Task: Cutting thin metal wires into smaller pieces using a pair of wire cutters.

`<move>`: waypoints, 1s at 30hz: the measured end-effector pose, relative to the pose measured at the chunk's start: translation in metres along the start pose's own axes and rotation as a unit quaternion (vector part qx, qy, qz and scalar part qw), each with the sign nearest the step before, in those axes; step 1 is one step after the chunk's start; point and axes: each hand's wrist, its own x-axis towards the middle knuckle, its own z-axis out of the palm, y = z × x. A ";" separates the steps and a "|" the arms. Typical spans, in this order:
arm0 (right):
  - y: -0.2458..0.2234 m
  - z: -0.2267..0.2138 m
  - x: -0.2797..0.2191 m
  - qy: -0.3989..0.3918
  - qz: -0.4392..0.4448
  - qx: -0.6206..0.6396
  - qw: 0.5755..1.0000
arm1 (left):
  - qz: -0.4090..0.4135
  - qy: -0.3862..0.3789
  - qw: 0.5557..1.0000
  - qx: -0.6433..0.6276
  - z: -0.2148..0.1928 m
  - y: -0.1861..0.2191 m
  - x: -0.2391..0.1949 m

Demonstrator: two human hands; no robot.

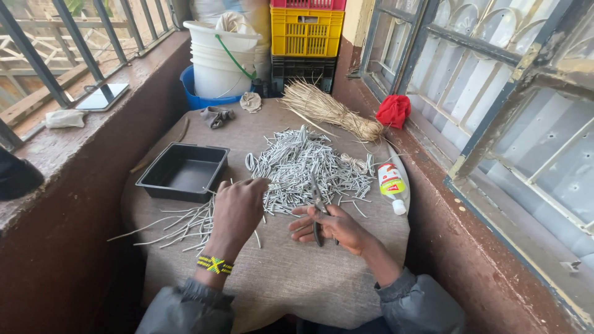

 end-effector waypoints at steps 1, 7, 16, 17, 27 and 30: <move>-0.003 -0.002 0.001 0.000 -0.002 0.000 1.000 | 0.001 0.001 1.000 0.001 -0.008 -0.001 -0.002; -0.015 -0.012 0.007 -0.036 0.116 -0.002 0.993 | -0.046 0.000 0.999 -0.015 -0.045 -0.006 -0.013; -0.023 -0.011 0.000 0.085 0.131 -0.153 0.976 | -0.082 -0.007 0.996 -0.047 -0.055 -0.004 -0.015; -0.014 -0.021 0.006 0.064 0.120 -0.150 0.979 | -0.083 -0.015 0.995 -0.051 -0.055 -0.005 -0.015; -0.035 -0.031 0.009 -0.034 0.164 -0.137 0.976 | -0.098 -0.041 0.991 -0.080 -0.065 -0.001 -0.014; -0.042 -0.027 0.009 -0.047 0.175 -0.154 0.971 | -0.103 -0.045 0.990 -0.084 -0.070 0.003 -0.014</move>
